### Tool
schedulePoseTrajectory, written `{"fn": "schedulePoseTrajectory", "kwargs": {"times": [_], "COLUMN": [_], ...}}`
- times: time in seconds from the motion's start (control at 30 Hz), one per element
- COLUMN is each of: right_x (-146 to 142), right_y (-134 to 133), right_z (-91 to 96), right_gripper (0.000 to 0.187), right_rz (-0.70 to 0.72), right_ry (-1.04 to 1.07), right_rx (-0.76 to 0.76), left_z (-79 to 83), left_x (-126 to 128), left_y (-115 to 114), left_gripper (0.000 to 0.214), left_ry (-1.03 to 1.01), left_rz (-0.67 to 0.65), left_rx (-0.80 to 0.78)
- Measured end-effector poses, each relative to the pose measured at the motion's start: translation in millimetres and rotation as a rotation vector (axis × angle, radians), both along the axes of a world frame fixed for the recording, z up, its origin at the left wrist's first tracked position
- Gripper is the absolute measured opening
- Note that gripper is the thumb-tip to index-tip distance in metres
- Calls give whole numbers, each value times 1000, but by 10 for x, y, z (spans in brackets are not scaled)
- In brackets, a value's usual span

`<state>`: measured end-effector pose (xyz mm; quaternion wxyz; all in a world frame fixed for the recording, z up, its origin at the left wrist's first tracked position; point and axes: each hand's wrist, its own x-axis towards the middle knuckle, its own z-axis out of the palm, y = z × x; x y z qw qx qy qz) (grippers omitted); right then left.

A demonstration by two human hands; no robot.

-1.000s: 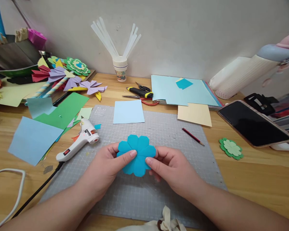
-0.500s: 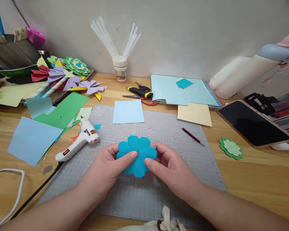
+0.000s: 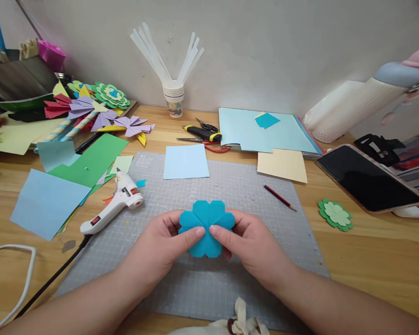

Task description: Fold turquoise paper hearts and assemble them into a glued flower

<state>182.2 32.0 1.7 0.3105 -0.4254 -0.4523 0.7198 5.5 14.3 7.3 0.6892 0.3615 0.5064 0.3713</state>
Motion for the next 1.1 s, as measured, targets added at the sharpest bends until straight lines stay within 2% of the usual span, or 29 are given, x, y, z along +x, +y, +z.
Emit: {"fn": "schedulePoseTrajectory", "kwargs": {"times": [0.27, 0.63, 0.8, 0.97, 1.1], "right_x": [5, 1, -9, -1, 13], "right_y": [15, 9, 3, -4, 7], "right_z": [-8, -43, -30, -26, -36], "right_gripper": [22, 24, 22, 21, 21], "right_rz": [-28, -64, -86, -44, -49], "right_ry": [-1, 1, -13, -7, -8], "right_rx": [-18, -130, -106, -91, -89], "left_z": [1, 32, 54, 44, 36], "left_x": [-9, 62, 85, 81, 43], "left_y": [8, 14, 18, 16, 19], "left_gripper": [21, 31, 32, 32, 23], "left_ry": [45, 30, 52, 38, 38], "left_rz": [64, 148, 148, 171, 100], "left_rx": [5, -3, -25, -31, -17]}}
